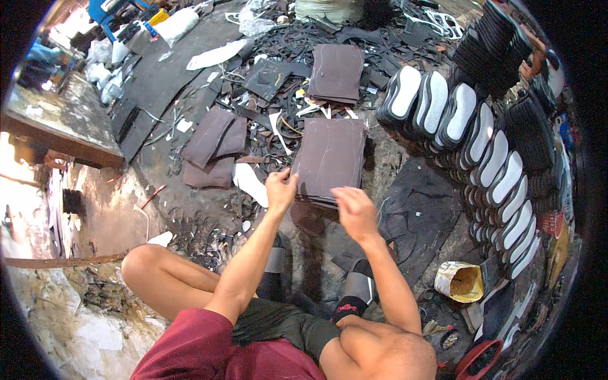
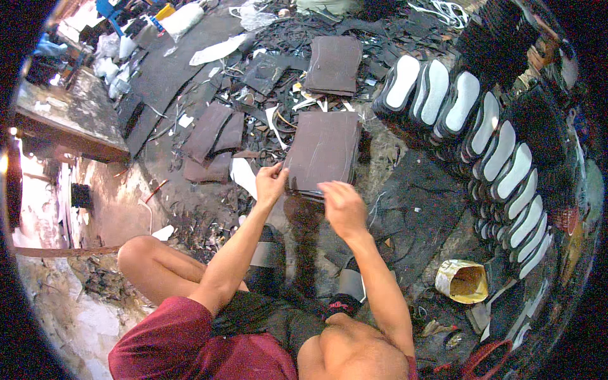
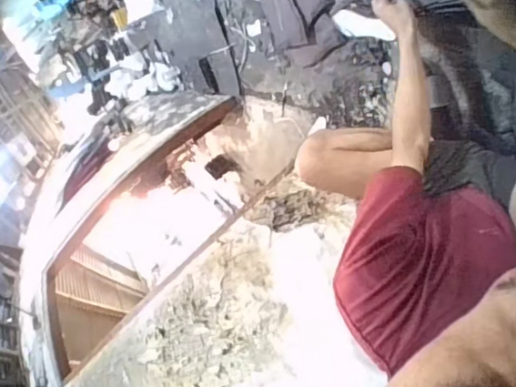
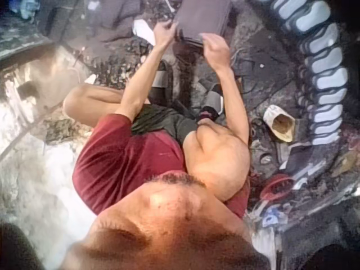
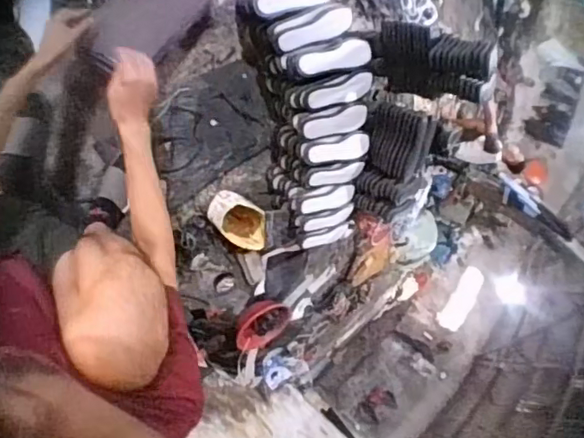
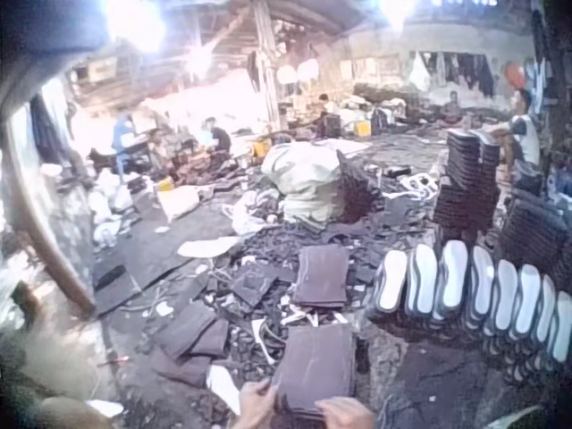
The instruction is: The person applies glue to the sole of a slipper using a brush, then presses a brown rubber sole onto the glued area. They repeat this process with multiple slippers, stacking the finished ones nearby.
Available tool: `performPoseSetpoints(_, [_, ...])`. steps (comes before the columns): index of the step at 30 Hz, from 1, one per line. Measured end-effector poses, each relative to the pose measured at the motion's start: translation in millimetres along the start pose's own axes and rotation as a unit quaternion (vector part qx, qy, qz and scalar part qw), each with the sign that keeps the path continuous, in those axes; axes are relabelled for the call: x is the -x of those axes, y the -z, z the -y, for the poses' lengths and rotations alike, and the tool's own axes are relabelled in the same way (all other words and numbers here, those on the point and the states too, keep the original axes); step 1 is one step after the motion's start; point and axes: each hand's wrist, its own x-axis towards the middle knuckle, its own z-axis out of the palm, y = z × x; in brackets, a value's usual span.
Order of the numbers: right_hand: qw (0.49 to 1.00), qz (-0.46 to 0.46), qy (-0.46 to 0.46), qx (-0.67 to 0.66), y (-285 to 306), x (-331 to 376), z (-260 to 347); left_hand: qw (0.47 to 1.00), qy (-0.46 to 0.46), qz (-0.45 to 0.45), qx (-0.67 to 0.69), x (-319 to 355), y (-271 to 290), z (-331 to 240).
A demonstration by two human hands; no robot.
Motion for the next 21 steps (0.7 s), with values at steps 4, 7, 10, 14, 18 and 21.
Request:
performPoseSetpoints(4, [0.993, 0.057, 0.048, 0.096, -43.8, -26.6, -3.8, 0.979, -0.11, -0.008, -0.169, 3.1, -7.4, -2.1])
performPoseSetpoints(7, [0.996, 0.046, -0.011, 0.073, -47.0, -20.0, -24.9, 0.966, 0.232, 0.101, 0.045, -12.7, -3.1, -28.7])
performPoseSetpoints(10, [0.996, 0.046, -0.082, 0.004, -52.9, -26.0, -19.2, 0.969, 0.204, 0.122, -0.06, -32.2, 5.6, -22.1])
performPoseSetpoints(14, [0.973, 0.114, -0.196, -0.045, -34.7, -44.7, -12.7, 0.969, 0.155, 0.137, -0.137, -32.5, 3.2, -24.2])
performPoseSetpoints(18, [0.973, 0.138, -0.186, -0.016, -30.7, -45.9, -22.8, 0.965, 0.078, 0.149, -0.203, -28.7, -2.5, -44.3])
performPoseSetpoints(21, [0.974, 0.138, -0.177, 0.004, -32.8, -48.2, -19.7, 0.963, 0.053, 0.167, -0.205, -31.5, 1.0, -56.4])
